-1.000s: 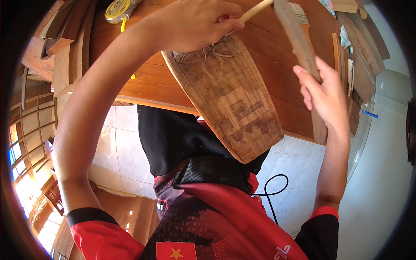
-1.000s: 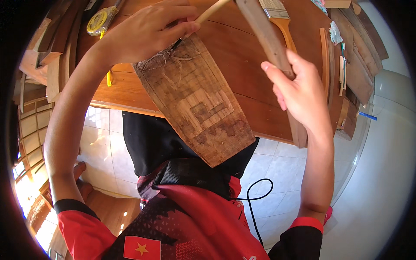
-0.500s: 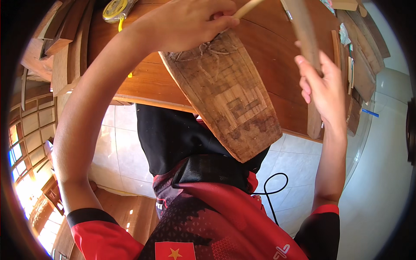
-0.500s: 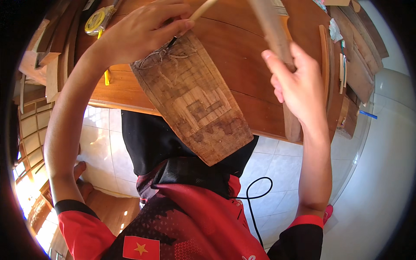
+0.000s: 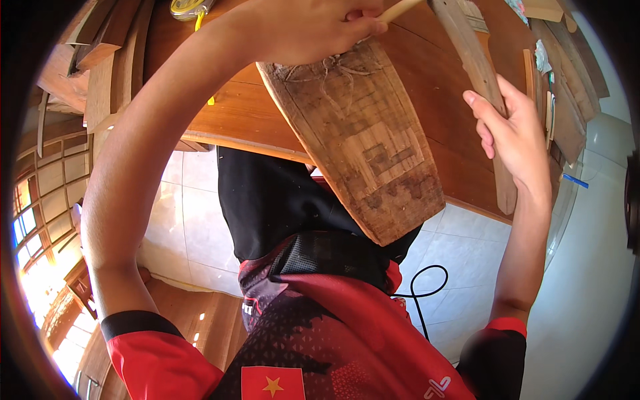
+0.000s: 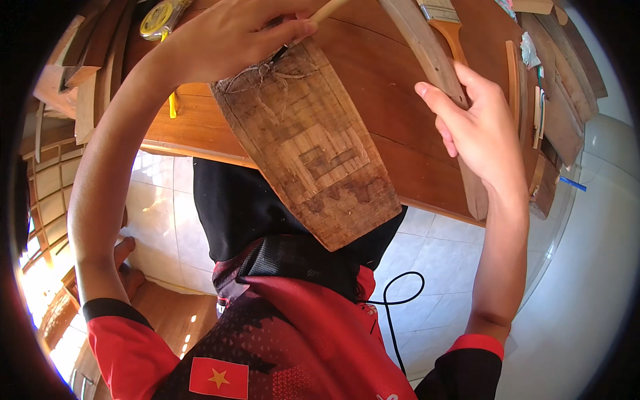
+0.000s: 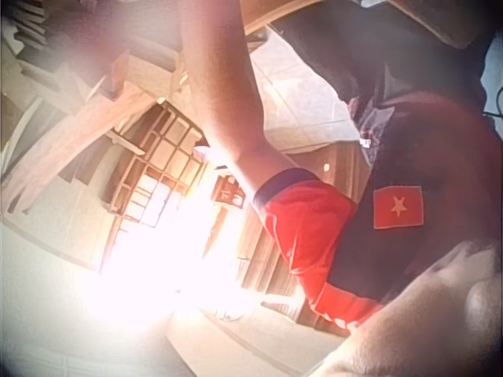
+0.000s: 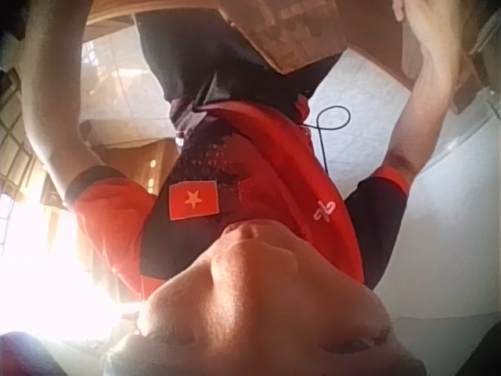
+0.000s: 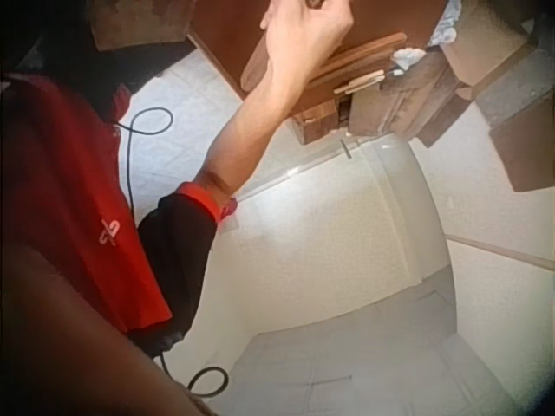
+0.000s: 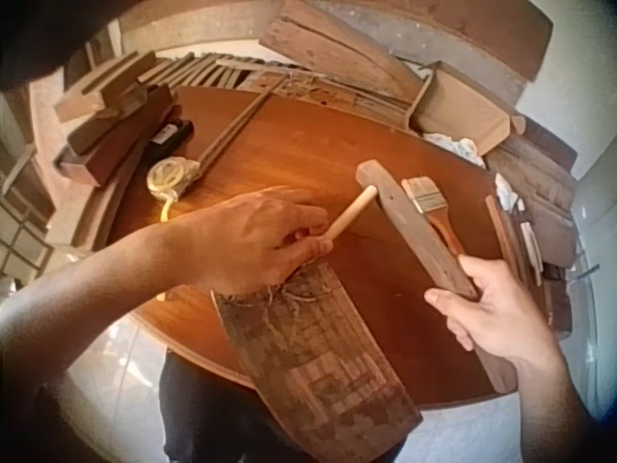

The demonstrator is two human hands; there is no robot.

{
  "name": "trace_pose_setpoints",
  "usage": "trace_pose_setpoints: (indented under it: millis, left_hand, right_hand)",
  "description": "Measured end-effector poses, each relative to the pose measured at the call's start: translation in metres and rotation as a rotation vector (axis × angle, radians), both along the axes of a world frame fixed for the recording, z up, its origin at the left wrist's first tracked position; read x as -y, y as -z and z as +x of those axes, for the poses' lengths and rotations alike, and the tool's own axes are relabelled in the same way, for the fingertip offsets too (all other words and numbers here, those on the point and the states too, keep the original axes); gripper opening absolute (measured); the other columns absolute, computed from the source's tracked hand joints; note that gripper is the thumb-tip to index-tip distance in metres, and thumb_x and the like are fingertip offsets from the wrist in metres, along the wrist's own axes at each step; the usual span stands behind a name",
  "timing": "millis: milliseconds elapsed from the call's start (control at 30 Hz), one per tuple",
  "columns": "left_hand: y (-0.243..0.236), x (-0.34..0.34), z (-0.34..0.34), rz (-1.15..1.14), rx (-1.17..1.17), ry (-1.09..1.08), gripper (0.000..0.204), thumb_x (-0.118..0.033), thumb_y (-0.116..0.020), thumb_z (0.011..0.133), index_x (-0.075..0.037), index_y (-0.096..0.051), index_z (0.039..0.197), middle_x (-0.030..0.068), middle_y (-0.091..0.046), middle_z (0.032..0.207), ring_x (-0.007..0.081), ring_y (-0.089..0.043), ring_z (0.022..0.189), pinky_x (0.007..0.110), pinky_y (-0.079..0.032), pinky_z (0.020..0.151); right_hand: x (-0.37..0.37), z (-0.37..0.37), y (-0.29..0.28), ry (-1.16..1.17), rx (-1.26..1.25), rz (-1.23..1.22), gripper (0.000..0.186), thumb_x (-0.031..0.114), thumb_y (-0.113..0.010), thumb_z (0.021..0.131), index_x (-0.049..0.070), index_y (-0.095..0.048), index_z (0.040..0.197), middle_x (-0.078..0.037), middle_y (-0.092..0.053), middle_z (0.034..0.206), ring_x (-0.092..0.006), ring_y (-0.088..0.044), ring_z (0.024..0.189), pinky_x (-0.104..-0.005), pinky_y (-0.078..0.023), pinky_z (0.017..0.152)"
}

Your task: The person carves a floral design into a rectangular wooden block using a chisel and a wooden mallet. They periodically clean the work surface with a brush and a cloth, and measure the block with a tape measure before resuming the carving process.

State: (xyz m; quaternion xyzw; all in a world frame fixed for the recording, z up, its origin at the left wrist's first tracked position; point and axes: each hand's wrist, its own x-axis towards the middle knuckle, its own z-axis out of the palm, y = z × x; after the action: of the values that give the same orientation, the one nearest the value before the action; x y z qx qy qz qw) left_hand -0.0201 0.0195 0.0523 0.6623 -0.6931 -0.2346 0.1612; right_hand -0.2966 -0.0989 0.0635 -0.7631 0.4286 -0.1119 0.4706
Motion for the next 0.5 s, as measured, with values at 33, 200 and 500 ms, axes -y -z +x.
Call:
trace_pose_setpoints:
  millis: [33, 200, 500]
  left_hand:
    - [0.006, 0.000, 0.000, -0.061, -0.003, 0.019, 0.038, -0.030, -0.047, 0.109, 0.003, -0.065, 0.113, 0.0215, -0.060, 0.107, 0.0377, -0.060, 0.108, 0.047, -0.048, 0.099]
    - [0.012, 0.002, 0.007, -0.135, 0.020, 0.120, 0.037, -0.029, -0.048, 0.109, 0.004, -0.065, 0.110, 0.0219, -0.060, 0.107, 0.0381, -0.060, 0.108, 0.048, -0.048, 0.098]
    - [0.009, -0.002, 0.004, -0.094, -0.030, 0.052, 0.036, -0.028, -0.048, 0.109, 0.003, -0.066, 0.110, 0.0215, -0.060, 0.106, 0.0365, -0.059, 0.105, 0.045, -0.048, 0.098]
  right_hand:
    - [0.000, 0.000, 0.003, 0.020, 0.039, 0.008, 0.028, 0.021, -0.071, 0.100, 0.001, -0.066, 0.118, 0.006, -0.044, 0.058, -0.0024, -0.039, 0.045, -0.0230, -0.031, 0.042]
    - [0.001, 0.000, 0.001, -0.081, -0.084, 0.034, 0.023, 0.017, -0.069, 0.100, 0.001, -0.066, 0.117, 0.006, -0.047, 0.061, -0.0027, -0.041, 0.047, -0.0230, -0.032, 0.042]
    - [-0.004, 0.003, 0.006, 0.026, 0.008, 0.011, 0.022, 0.018, -0.071, 0.099, 0.001, -0.067, 0.114, 0.006, -0.047, 0.058, -0.0031, -0.041, 0.045, -0.0246, -0.032, 0.042]
